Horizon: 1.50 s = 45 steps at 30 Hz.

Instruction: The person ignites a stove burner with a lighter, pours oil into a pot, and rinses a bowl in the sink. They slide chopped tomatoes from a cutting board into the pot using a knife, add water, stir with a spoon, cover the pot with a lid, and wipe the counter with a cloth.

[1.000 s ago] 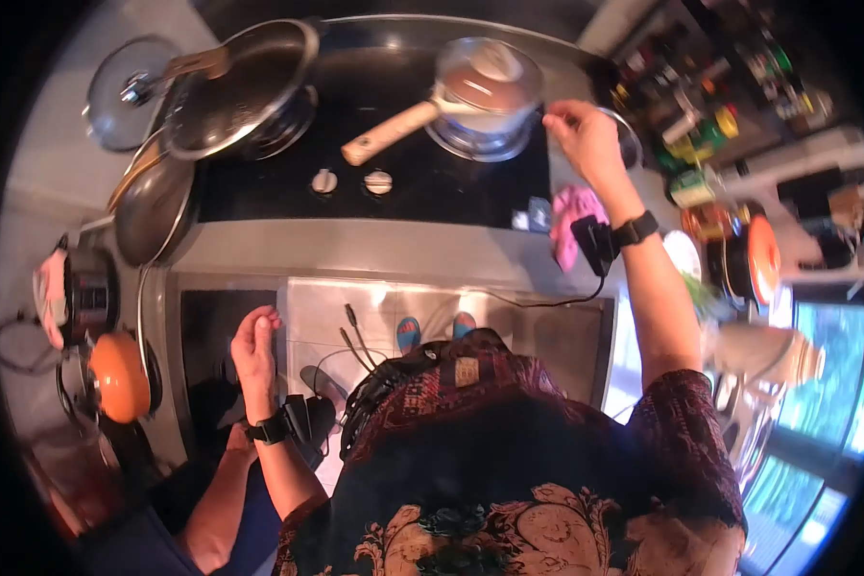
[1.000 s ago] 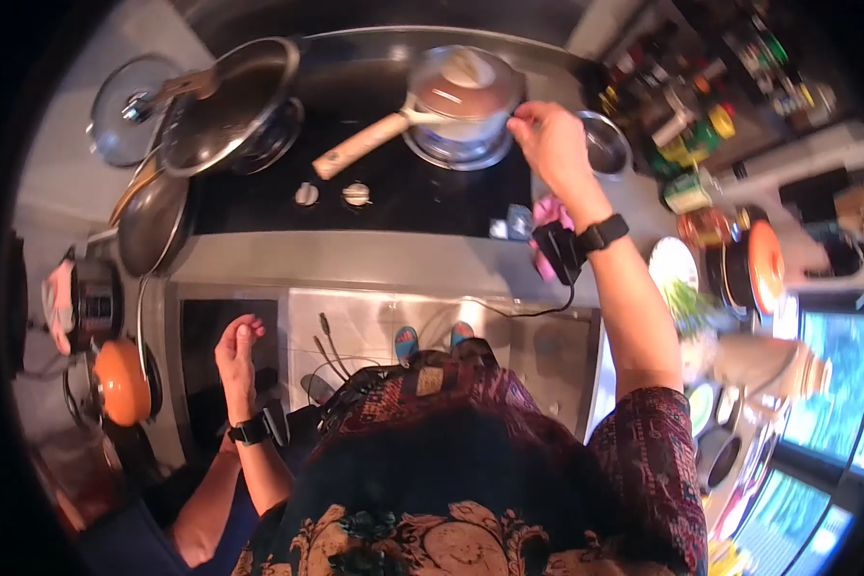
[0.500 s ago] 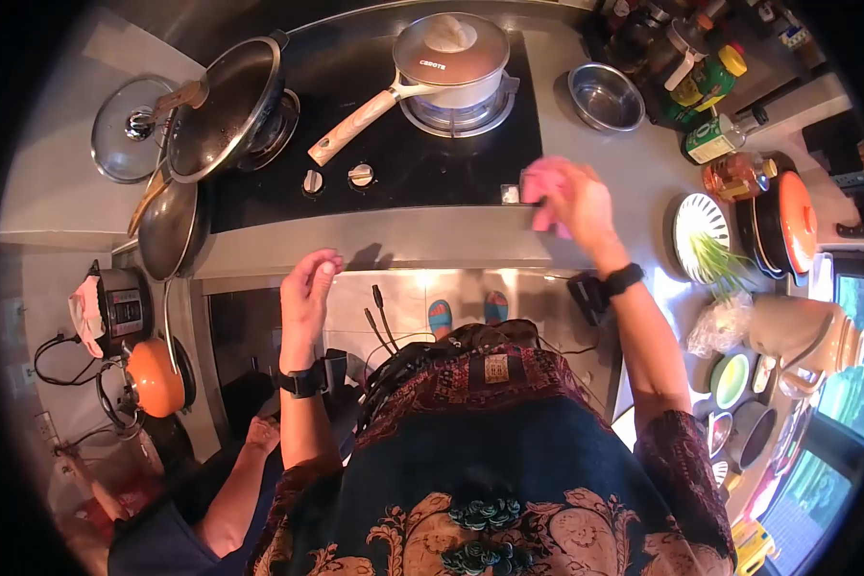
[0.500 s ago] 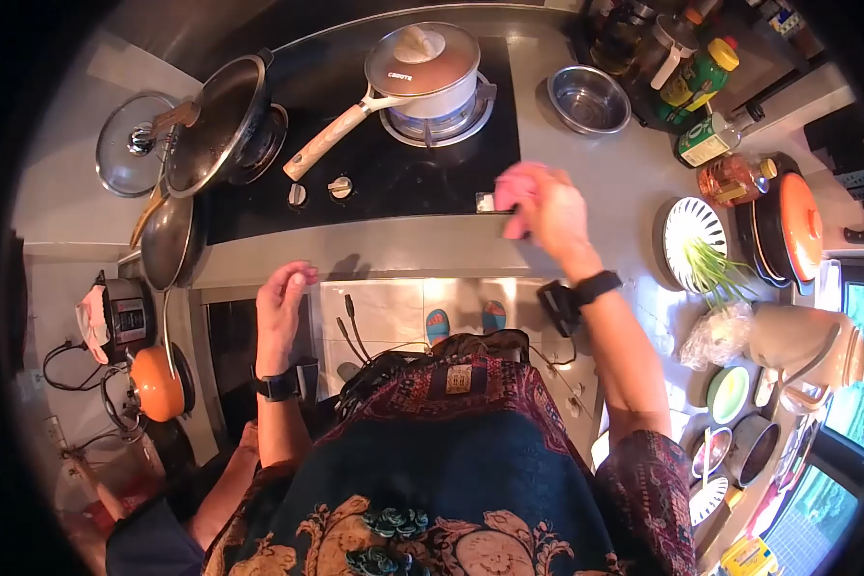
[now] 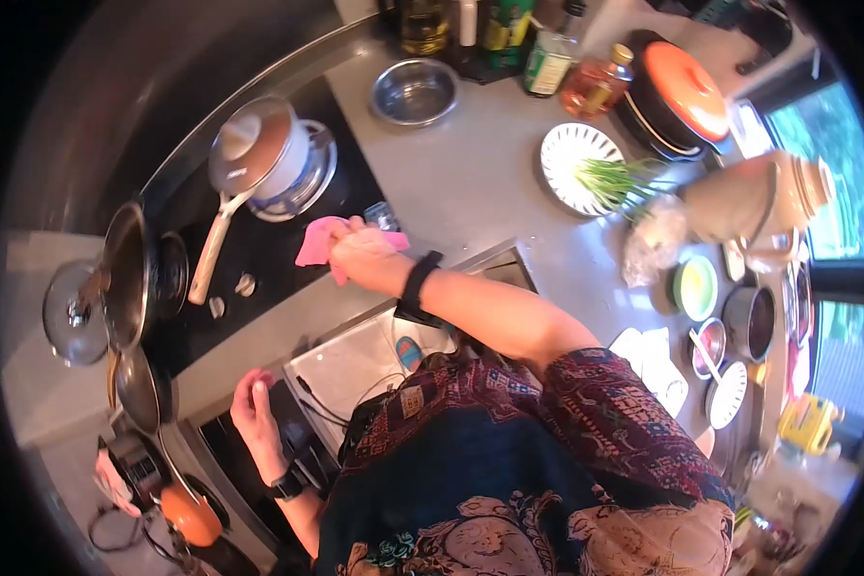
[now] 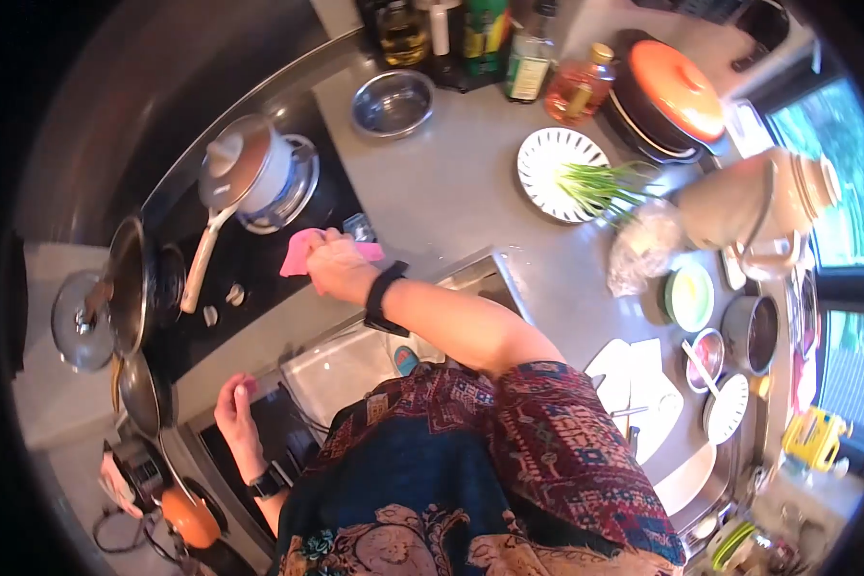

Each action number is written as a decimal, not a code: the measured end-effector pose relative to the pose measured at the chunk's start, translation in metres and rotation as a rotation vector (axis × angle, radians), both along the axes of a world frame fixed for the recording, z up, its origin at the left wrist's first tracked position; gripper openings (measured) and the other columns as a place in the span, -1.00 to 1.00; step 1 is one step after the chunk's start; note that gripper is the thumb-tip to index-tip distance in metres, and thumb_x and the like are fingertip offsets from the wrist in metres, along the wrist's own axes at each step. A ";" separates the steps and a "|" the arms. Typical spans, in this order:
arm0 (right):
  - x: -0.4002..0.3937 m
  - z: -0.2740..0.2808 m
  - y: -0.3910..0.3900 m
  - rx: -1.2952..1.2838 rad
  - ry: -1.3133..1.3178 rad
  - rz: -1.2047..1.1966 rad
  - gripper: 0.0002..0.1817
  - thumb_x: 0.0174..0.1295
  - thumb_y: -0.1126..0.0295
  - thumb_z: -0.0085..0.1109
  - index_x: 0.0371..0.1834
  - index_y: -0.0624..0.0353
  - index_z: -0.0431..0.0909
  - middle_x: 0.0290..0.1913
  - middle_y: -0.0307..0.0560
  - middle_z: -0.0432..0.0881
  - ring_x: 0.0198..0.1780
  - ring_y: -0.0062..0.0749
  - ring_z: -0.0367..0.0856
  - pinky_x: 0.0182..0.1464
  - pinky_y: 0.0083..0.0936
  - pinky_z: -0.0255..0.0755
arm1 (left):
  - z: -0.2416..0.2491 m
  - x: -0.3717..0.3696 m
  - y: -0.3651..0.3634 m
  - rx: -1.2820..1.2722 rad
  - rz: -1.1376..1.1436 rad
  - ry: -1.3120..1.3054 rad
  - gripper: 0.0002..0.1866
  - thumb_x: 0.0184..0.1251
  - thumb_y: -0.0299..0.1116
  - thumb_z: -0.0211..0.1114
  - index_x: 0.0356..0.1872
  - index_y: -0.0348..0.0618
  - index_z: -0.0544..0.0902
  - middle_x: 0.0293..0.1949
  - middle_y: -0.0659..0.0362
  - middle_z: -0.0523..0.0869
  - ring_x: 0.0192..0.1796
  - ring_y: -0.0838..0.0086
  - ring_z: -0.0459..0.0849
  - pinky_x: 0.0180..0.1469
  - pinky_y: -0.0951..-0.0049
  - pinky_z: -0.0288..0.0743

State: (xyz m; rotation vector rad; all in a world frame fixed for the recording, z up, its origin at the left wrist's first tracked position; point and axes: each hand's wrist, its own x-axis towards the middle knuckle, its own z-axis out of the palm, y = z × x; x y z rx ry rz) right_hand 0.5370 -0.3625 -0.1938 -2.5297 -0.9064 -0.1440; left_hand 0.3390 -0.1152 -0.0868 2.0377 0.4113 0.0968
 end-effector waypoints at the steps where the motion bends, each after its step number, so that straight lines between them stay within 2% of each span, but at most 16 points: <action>1: -0.009 0.007 -0.026 0.053 0.095 -0.036 -0.91 -0.04 0.42 0.22 -0.47 0.02 0.70 0.07 0.05 0.50 0.00 0.00 0.52 -0.05 -0.23 0.53 | -0.004 0.002 -0.001 -0.024 -0.013 -0.002 -0.67 0.50 -0.26 0.20 0.06 -0.35 0.60 -0.12 0.08 0.73 -0.05 0.44 0.67 0.15 0.43 0.47; 3: -0.029 0.016 -0.075 0.020 0.127 -0.172 -0.78 -0.13 0.49 0.31 -0.36 -0.05 0.70 0.15 0.03 0.45 0.07 0.05 0.49 0.02 -0.19 0.52 | -0.014 0.008 0.000 -0.065 -0.028 -0.001 -0.66 0.50 -0.24 0.20 0.07 -0.33 0.60 -0.10 0.08 0.73 -0.05 0.43 0.67 0.16 0.41 0.47; 5: -0.048 0.032 -0.123 0.030 0.282 -0.260 -0.54 -0.25 0.55 0.40 -0.15 0.02 0.64 0.16 0.01 0.45 0.08 0.07 0.50 0.05 -0.18 0.53 | -0.016 0.019 -0.006 -0.086 -0.063 0.009 -0.65 0.49 -0.23 0.21 0.07 -0.33 0.60 -0.09 0.07 0.73 -0.04 0.42 0.67 0.16 0.41 0.47; 8: -0.073 0.019 -0.166 -0.014 0.277 -0.535 -0.34 -0.33 0.60 0.43 0.02 0.09 0.54 0.15 0.01 0.45 0.07 0.06 0.51 0.07 -0.18 0.54 | -0.016 0.038 -0.023 -0.087 -0.131 0.032 -0.65 0.50 -0.24 0.20 0.09 -0.33 0.58 -0.08 0.06 0.72 -0.02 0.41 0.68 0.16 0.40 0.48; 11: -0.088 0.031 -0.201 -0.062 0.350 -0.587 -0.34 -0.31 0.60 0.42 0.04 0.17 0.51 0.13 0.02 0.46 0.05 0.05 0.53 0.02 -0.19 0.56 | -0.015 0.059 -0.044 -0.075 -0.232 0.033 -0.66 0.51 -0.27 0.18 0.10 -0.34 0.58 -0.07 0.06 0.72 -0.01 0.40 0.68 0.17 0.40 0.48; 17: -0.102 0.014 -0.239 0.045 0.234 -0.681 -0.36 -0.31 0.60 0.42 0.02 0.17 0.52 0.08 0.03 0.49 0.03 0.06 0.54 0.01 -0.17 0.54 | -0.012 0.085 -0.080 -0.043 -0.398 0.032 -0.68 0.51 -0.32 0.18 0.11 -0.35 0.57 -0.08 0.08 0.71 -0.01 0.43 0.68 0.15 0.44 0.48; 20: -0.110 0.021 -0.252 0.007 0.311 -0.738 -0.35 -0.21 0.57 0.42 0.10 0.17 0.50 0.17 0.08 0.46 0.04 0.10 0.53 0.04 -0.15 0.53 | -0.005 0.086 -0.094 -0.054 -0.470 0.018 -0.68 0.51 -0.31 0.19 0.11 -0.34 0.57 -0.08 0.09 0.71 -0.02 0.43 0.68 0.14 0.45 0.48; 24: -0.141 0.031 -0.255 0.100 0.205 -0.797 -0.35 -0.07 0.50 0.41 0.20 0.18 0.45 0.31 0.17 0.37 0.11 0.16 0.49 0.12 -0.08 0.48 | -0.002 0.082 -0.097 -0.060 -0.548 0.009 -0.67 0.50 -0.33 0.19 0.12 -0.37 0.56 -0.08 0.05 0.71 -0.01 0.40 0.68 0.18 0.39 0.51; 26: -0.171 0.049 -0.249 0.121 0.167 -0.833 -0.35 -0.01 0.47 0.40 0.23 0.19 0.43 0.36 0.21 0.32 0.15 0.18 0.46 0.17 -0.06 0.44 | -0.003 0.080 -0.095 -0.065 -0.601 -0.011 -0.67 0.50 -0.33 0.19 0.12 -0.37 0.57 -0.09 0.06 0.71 -0.02 0.40 0.68 0.17 0.41 0.51; 29: -0.226 0.056 -0.238 0.118 0.091 -0.944 -0.54 0.07 0.40 0.34 0.09 0.22 0.53 0.21 0.17 0.42 0.16 0.11 0.43 0.12 -0.07 0.42 | -0.008 0.071 -0.098 -0.120 -0.678 -0.025 -0.69 0.50 -0.35 0.19 0.11 -0.36 0.57 -0.09 0.07 0.71 -0.02 0.43 0.68 0.16 0.43 0.51; 32: -0.286 0.054 -0.236 0.027 0.149 -0.966 -0.58 0.10 0.40 0.30 0.05 0.25 0.54 0.18 0.15 0.44 0.17 0.08 0.42 0.13 -0.12 0.39 | -0.016 0.055 -0.104 -0.184 -0.728 -0.021 -0.71 0.50 -0.39 0.19 0.11 -0.35 0.58 -0.07 0.10 0.70 -0.02 0.47 0.67 0.14 0.47 0.49; 33: -0.306 0.047 -0.235 0.027 0.102 -0.994 -0.62 0.06 0.41 0.31 -0.03 0.26 0.55 0.10 0.11 0.49 0.15 0.03 0.43 0.14 -0.16 0.36 | -0.016 0.047 -0.110 -0.198 -0.743 -0.008 -0.71 0.49 -0.39 0.19 0.11 -0.35 0.58 -0.07 0.10 0.70 -0.02 0.47 0.66 0.15 0.48 0.49; 37: -0.389 0.045 -0.240 -0.079 0.035 -1.149 -0.69 0.01 0.45 0.28 -0.13 0.21 0.57 -0.04 0.02 0.54 0.09 -0.06 0.46 0.13 -0.17 0.35 | -0.022 0.024 -0.124 -0.209 -0.874 0.049 -0.72 0.49 -0.43 0.18 0.11 -0.35 0.58 -0.08 0.11 0.71 -0.01 0.46 0.66 0.15 0.49 0.49; 40: -0.446 0.037 -0.255 -0.124 -0.027 -1.264 -0.69 0.00 0.46 0.28 -0.13 0.21 0.57 -0.03 0.01 0.55 0.08 -0.07 0.47 0.12 -0.17 0.36 | -0.026 0.007 -0.135 -0.217 -0.928 0.062 -0.73 0.49 -0.43 0.18 0.11 -0.33 0.59 -0.09 0.12 0.72 0.00 0.47 0.66 0.15 0.48 0.49; 41: -0.461 0.037 -0.259 -0.175 -0.065 -1.353 -0.63 -0.06 0.52 0.35 -0.10 0.18 0.58 -0.02 -0.02 0.61 0.04 -0.06 0.52 0.05 -0.18 0.43 | -0.029 0.003 -0.138 -0.235 -0.935 0.064 -0.73 0.48 -0.43 0.18 0.11 -0.32 0.59 -0.09 0.12 0.72 0.00 0.47 0.66 0.15 0.48 0.49; 45: -0.509 0.033 -0.282 -0.285 0.109 -1.555 -0.65 0.03 0.43 0.33 -0.08 0.22 0.56 -0.01 0.06 0.57 0.09 -0.02 0.49 0.08 -0.14 0.41 | -0.025 -0.011 -0.160 -0.237 -1.030 0.045 -0.73 0.48 -0.44 0.19 0.10 -0.33 0.60 -0.09 0.11 0.72 0.00 0.46 0.67 0.14 0.48 0.50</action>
